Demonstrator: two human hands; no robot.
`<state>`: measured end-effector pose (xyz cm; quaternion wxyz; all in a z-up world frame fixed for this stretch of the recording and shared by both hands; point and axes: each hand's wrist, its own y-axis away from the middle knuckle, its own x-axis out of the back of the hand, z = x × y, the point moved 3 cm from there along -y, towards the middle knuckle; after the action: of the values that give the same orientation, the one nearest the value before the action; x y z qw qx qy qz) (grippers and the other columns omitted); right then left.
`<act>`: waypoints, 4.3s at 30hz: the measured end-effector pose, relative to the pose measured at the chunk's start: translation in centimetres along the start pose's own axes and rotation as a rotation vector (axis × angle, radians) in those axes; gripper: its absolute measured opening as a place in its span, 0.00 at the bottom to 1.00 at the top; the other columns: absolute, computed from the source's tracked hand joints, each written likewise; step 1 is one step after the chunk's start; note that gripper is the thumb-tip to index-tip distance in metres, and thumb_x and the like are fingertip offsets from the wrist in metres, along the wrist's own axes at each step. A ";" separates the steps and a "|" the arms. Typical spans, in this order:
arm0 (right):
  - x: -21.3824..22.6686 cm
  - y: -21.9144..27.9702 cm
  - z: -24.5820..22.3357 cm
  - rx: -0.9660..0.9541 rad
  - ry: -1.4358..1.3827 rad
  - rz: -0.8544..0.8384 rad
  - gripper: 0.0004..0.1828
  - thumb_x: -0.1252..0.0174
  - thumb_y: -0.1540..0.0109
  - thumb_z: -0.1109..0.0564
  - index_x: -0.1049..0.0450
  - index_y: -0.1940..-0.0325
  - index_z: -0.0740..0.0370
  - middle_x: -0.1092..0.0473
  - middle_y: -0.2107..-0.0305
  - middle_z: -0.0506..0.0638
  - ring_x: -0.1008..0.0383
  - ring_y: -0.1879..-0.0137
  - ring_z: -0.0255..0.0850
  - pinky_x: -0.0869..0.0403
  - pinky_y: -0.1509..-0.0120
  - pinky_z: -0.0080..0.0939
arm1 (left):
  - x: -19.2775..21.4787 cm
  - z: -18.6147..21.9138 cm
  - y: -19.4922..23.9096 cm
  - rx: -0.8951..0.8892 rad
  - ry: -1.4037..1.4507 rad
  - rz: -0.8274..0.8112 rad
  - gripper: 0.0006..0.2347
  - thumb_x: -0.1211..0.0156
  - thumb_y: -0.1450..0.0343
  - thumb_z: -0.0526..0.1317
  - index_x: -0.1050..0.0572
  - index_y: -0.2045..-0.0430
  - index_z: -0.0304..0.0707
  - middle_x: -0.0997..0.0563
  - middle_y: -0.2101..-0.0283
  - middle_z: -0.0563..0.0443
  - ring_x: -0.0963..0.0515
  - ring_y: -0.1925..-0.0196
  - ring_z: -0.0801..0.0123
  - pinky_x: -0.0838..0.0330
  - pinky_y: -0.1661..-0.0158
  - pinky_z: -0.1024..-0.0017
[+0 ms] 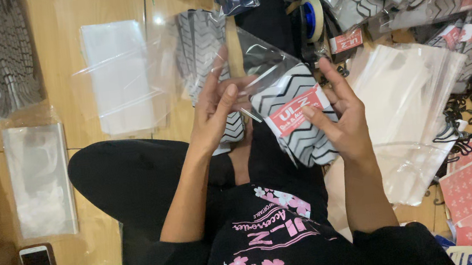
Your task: The person sits on the floor and packages folded zigzag-patterned socks. They place the socks on a hanger, insert them into a clear plastic bag, and seal the bag. The person repeats this process for multiple items.
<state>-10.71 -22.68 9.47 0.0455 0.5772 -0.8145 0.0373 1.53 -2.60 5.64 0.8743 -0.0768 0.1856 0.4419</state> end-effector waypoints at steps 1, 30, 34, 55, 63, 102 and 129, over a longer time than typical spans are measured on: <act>0.1 0.0 0.3 -0.002 0.000 0.000 0.45 0.38 0.37 0.63 0.50 0.20 0.65 0.26 0.52 0.61 0.28 0.44 0.41 0.29 0.32 0.45 | -0.2 -0.1 0.0 0.002 0.001 0.000 0.30 0.48 0.21 0.47 0.52 0.25 0.41 0.19 0.45 0.33 0.18 0.43 0.51 0.18 0.49 0.62; -0.9 -0.6 5.4 -0.136 0.334 -0.133 0.19 0.33 0.36 0.45 0.27 0.69 0.61 0.32 0.77 0.50 0.34 0.66 0.39 0.33 0.59 0.41 | -3.5 -7.7 -2.5 0.142 0.504 0.325 0.14 0.25 0.35 0.36 0.19 0.58 0.29 0.15 0.64 0.42 0.13 0.64 0.63 0.16 0.64 0.66; 0.0 0.2 7.3 -0.249 0.245 -0.263 0.18 0.37 0.35 0.50 0.27 0.74 0.64 0.30 0.80 0.50 0.35 0.69 0.39 0.32 0.60 0.40 | -1.5 -6.7 -2.8 0.155 0.462 0.402 0.20 0.25 0.35 0.38 0.23 0.52 0.28 0.15 0.58 0.38 0.13 0.59 0.57 0.16 0.60 0.60; 0.1 0.9 11.8 -0.272 -0.460 0.068 0.45 0.37 0.41 0.65 0.50 0.23 0.63 0.29 0.50 0.56 0.22 0.58 0.36 0.16 0.51 0.37 | -7.1 -9.2 0.2 0.359 0.272 0.324 0.28 0.16 0.49 0.33 0.28 0.58 0.28 0.18 0.68 0.43 0.17 0.65 0.63 0.19 0.67 0.65; 5.7 -0.9 4.1 0.116 -0.157 0.159 0.26 0.45 0.35 0.70 0.36 0.32 0.71 0.35 0.37 0.62 0.34 0.28 0.50 0.27 0.26 0.48 | -5.6 -11.8 3.2 0.135 -0.476 0.159 0.18 0.24 0.42 0.39 0.23 0.64 0.32 0.15 0.63 0.34 0.16 0.54 0.42 0.20 0.58 0.54; 10.2 -2.4 6.2 0.209 0.278 0.391 0.21 0.57 0.32 0.75 0.33 0.34 0.75 0.28 0.48 0.64 0.28 0.40 0.46 0.28 0.34 0.42 | 2.9 -3.9 0.7 -0.029 0.167 0.538 0.10 0.51 0.22 0.48 0.35 0.53 0.46 0.21 0.46 0.53 0.24 0.70 0.84 0.28 0.72 0.94; 4.7 -2.3 -8.1 0.452 0.266 0.180 0.17 0.34 0.33 0.67 0.34 0.46 0.72 0.27 0.58 0.62 0.22 0.51 0.45 0.22 0.40 0.40 | -6.4 7.0 -3.8 -0.562 -0.411 -0.106 0.05 0.34 0.27 0.35 0.19 0.60 0.40 0.15 0.55 0.48 0.14 0.52 0.65 0.21 0.46 0.71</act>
<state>-9.80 -26.90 18.09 0.0185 0.4879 -0.8204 0.2976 2.89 -7.59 14.49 0.8597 -0.2335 -0.1273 0.4361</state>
